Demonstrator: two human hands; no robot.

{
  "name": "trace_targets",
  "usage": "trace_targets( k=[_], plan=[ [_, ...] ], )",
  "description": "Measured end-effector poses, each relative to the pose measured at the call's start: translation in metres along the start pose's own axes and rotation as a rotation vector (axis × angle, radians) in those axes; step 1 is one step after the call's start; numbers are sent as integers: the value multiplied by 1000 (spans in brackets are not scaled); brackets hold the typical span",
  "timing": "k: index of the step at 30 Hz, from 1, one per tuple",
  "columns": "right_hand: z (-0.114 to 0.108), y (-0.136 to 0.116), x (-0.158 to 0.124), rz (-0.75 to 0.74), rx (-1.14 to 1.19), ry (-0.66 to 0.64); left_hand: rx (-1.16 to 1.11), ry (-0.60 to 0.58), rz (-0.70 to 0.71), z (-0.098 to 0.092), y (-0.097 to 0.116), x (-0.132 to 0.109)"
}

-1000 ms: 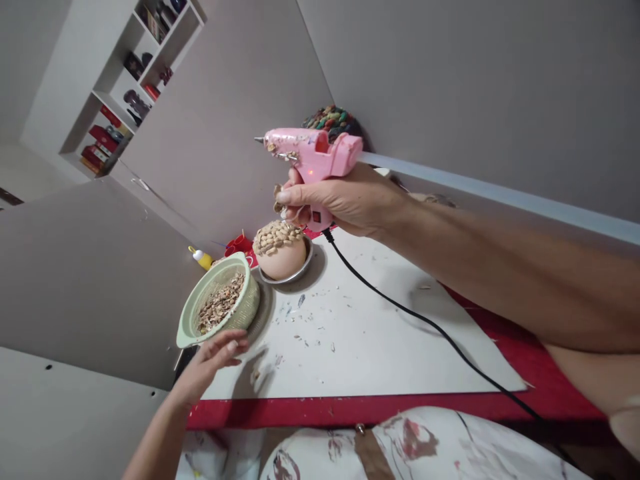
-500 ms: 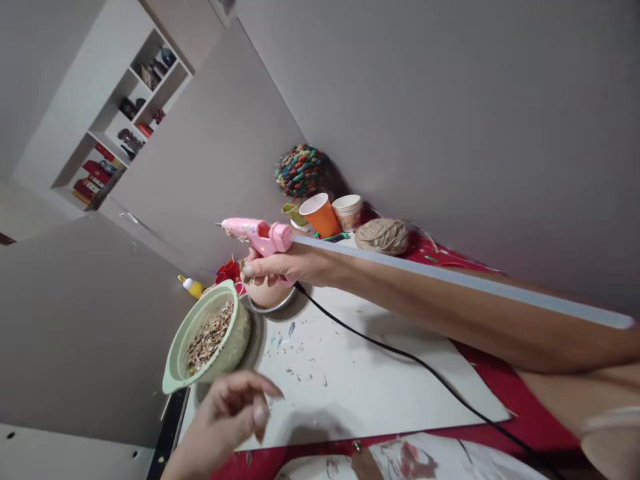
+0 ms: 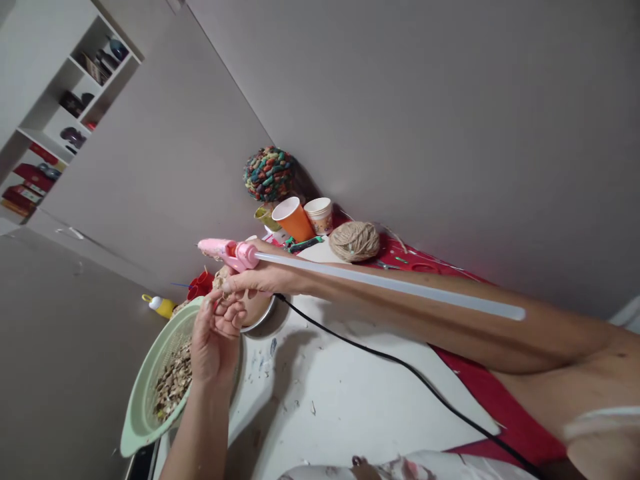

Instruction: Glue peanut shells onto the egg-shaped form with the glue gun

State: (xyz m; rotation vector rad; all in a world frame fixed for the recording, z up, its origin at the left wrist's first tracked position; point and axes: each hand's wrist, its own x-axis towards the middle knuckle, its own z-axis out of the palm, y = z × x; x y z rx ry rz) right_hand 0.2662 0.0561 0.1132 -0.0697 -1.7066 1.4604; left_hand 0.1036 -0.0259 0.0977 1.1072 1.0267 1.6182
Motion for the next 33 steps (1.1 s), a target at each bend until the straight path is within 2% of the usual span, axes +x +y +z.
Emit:
trace_targets(
  k=[7, 13, 18, 22, 27, 33],
  plan=[
    [3, 22, 1, -4, -139, -5, -107, 6, -132, -18, -16, 6],
    [3, 23, 3, -62, -252, -55, -196, -1, -220, -21, -16, 4],
    [1, 16, 3, -7, -183, -24, -370, -26, -303, -24, -15, 1],
    [5, 18, 2, 72, -90, 14, -377, -58, -343, -25, -19, 0],
    [13, 21, 0, 112, -34, 16, -259, -45, -304, -24, -22, 1],
    [14, 17, -4, 117, -121, 48, -125, -17, -121, -21, -22, 0]
  ],
)
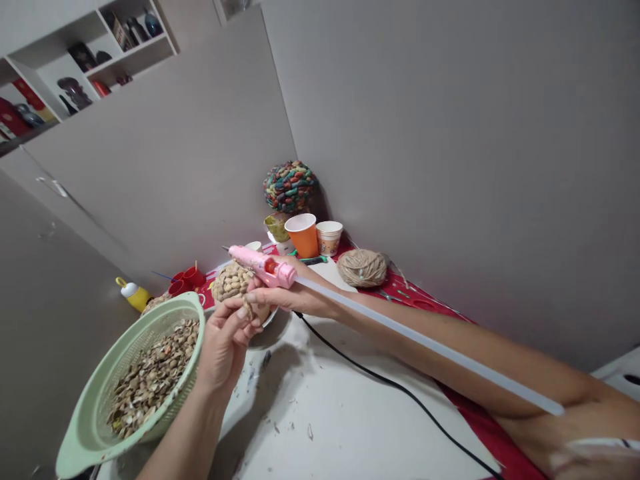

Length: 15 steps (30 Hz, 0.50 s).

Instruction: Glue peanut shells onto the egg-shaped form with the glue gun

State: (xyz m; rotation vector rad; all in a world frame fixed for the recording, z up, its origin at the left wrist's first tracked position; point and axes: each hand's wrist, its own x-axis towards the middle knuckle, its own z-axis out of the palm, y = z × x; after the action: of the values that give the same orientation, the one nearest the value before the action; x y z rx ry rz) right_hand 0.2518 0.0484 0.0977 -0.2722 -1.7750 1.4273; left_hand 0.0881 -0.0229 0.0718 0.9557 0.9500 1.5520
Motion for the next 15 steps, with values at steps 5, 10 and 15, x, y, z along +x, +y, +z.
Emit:
trace_targets(
  k=[5, 10, 15],
  plan=[
    [1, 3, 0, -11, -100, 13, 72, 42, 115, 0, -6, -3],
    [0, 6, 3, -2, -177, 14, 27, 4, 35, 0, -4, -3],
    [-1, -3, 3, -65, -194, 14, -47, -39, -119, 1, 3, -1]
  ],
)
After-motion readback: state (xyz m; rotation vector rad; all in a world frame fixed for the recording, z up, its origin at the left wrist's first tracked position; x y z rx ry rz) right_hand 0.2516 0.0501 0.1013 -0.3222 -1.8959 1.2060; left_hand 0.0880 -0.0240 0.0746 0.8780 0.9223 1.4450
